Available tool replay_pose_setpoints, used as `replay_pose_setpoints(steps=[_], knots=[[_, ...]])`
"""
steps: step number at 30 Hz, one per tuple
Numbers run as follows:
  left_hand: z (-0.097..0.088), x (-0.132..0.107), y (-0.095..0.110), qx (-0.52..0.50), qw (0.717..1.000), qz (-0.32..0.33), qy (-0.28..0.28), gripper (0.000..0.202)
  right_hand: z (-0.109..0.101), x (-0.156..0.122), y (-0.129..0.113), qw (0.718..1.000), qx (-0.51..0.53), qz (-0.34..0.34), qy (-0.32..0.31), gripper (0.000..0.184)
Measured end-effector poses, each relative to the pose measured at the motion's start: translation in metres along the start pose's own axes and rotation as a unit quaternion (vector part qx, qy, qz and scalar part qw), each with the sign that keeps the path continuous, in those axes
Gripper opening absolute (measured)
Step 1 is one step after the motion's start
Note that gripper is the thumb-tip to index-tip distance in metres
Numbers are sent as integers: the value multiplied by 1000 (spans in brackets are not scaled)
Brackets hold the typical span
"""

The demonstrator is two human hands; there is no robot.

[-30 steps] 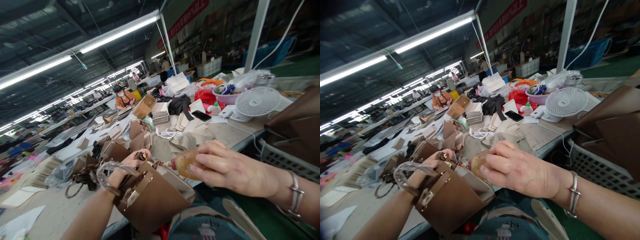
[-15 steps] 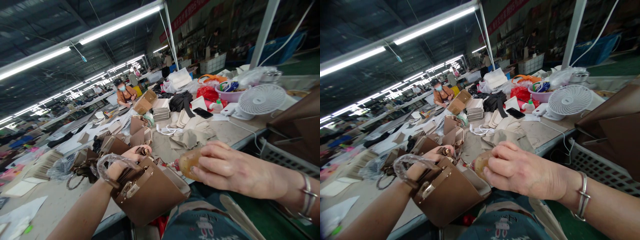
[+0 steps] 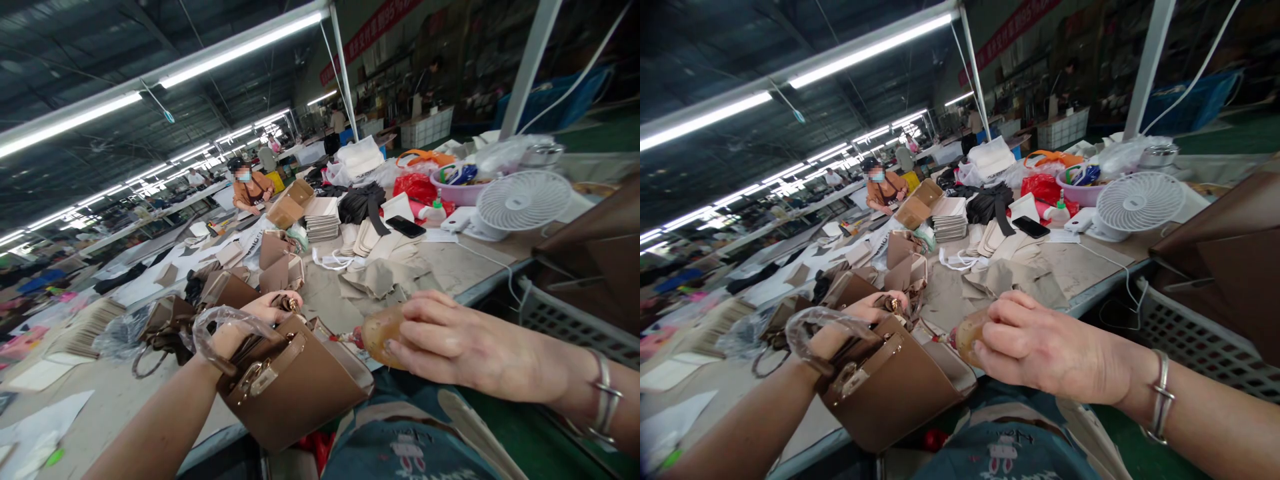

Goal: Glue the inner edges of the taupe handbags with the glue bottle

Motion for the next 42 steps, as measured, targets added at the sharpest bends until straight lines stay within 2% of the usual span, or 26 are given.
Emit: replay_pose_setpoints(steps=[5,9,15,19,26,29,33,38,42], knots=[[4,3,1,24,1000,3,13,31,1,2,8,999,6,27,18,22],[4,6,-1,29,999,17,2,31,4,3,12,999,36,31,21,20],[7,6,0,-10,996,20,-81,32,15,-9,7,993,102,53,-12,22],[7,6,4,1,998,11,-60,29,20,-15,3,989,130,61,-27,25],[6,7,9,57,996,37,-50,25,22,-11,16,993,94,70,22,26],[7,0,17,88,995,31,-18,25,26,-13,18,992,100,79,17,27],[12,-6,26,102,994,18,-19,21,32,-22,12,988,125,96,-2,27],[7,0,25,112,993,26,25,24,37,-33,6,983,152,99,-23,26],[6,4,25,124,991,23,37,28,34,-34,11,984,140,108,2,29]])
Point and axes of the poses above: each hand's wrist, its own x-axis towards the middle knuckle, its own z-axis out of the palm, y = z × x, the point moved 4 cm from there along x, towards the middle knuckle, and after that the axes turned 3 degrees about y, right-handed, at the moved point
